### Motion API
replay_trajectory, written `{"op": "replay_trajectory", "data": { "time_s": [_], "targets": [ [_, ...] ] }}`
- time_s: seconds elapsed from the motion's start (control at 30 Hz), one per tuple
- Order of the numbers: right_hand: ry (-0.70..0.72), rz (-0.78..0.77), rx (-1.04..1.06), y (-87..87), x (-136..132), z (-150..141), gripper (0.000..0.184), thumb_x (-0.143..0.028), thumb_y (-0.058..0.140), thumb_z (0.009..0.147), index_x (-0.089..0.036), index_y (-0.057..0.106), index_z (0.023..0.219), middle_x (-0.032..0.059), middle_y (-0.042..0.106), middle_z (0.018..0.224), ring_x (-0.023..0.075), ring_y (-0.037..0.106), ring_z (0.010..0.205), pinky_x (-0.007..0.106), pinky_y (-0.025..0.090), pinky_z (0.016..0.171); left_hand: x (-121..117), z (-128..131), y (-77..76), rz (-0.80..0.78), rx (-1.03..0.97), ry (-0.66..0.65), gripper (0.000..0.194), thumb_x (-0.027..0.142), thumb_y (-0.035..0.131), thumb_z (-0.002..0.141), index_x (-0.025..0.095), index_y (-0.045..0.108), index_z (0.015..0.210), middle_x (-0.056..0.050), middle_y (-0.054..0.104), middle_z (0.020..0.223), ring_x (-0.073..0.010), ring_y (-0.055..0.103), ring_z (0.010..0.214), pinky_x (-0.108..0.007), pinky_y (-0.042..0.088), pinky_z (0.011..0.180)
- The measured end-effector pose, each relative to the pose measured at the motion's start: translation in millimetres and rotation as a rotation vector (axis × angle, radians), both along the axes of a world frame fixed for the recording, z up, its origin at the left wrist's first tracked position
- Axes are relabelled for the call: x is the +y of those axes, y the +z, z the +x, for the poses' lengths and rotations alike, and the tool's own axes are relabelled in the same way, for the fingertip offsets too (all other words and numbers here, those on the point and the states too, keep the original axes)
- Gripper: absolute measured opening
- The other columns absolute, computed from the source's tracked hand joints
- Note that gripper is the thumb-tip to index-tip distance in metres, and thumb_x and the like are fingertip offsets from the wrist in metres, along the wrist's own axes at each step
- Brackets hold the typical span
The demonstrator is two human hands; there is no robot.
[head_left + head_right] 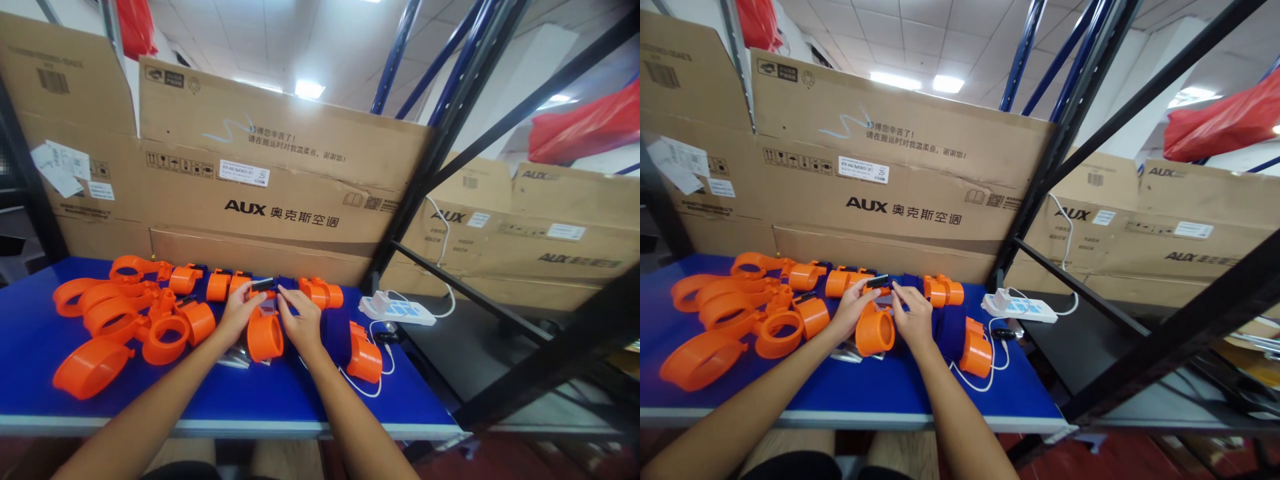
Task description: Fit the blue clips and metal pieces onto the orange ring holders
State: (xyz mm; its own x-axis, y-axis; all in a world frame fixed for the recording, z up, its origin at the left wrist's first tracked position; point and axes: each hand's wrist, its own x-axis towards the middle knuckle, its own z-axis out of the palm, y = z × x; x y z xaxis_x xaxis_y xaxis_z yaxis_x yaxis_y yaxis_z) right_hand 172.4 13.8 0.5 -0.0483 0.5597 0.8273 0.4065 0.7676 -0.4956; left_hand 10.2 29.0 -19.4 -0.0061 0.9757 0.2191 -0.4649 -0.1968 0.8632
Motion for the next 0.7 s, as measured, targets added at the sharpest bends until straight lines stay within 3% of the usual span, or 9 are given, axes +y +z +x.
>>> {"op": "replay_trajectory", "data": {
  "time_s": [0.27, 0.43, 0.7],
  "targets": [
    [0.018, 0.034, -0.061, -4.7, 5, 4, 0.029, -0.023, 0.061, 0.094, -0.028, 0.075, 0.119, 0.007, 0.077, 0.105, 0.0216, 0.073, 0.09, 0.038, 0.061, 0.083, 1, -2, -1.2, 0.06, 0.052, 0.012, 0.042, 0.035, 0.084, 0.072, 0.017, 0.067, 0.106, -0.004, 0.073, 0.083, -0.0144, 0.066, 0.053, -0.028, 0.056, 0.056],
    [-0.042, 0.071, -0.163, -10.5, 8, 6, 0.035, -0.022, 0.058, 0.095, -0.029, 0.072, 0.126, 0.0078, 0.076, 0.102, 0.0236, 0.071, 0.092, 0.042, 0.059, 0.086, 2, -3, -2.8, 0.049, 0.059, 0.019, 0.043, 0.037, 0.083, 0.072, 0.017, 0.067, 0.108, -0.004, 0.073, 0.086, -0.0146, 0.065, 0.053, -0.029, 0.057, 0.058],
    [-0.032, 0.097, -0.197, -8.8, 9, 9, 0.035, -0.021, 0.059, 0.095, -0.031, 0.073, 0.125, 0.0072, 0.075, 0.1, 0.0235, 0.068, 0.09, 0.042, 0.058, 0.085, 4, -2, -4.5, 0.054, 0.084, 0.04, 0.039, 0.032, 0.082, 0.072, 0.018, 0.071, 0.106, -0.006, 0.074, 0.095, -0.0192, 0.07, 0.076, -0.029, 0.058, 0.068]
  ]
}}
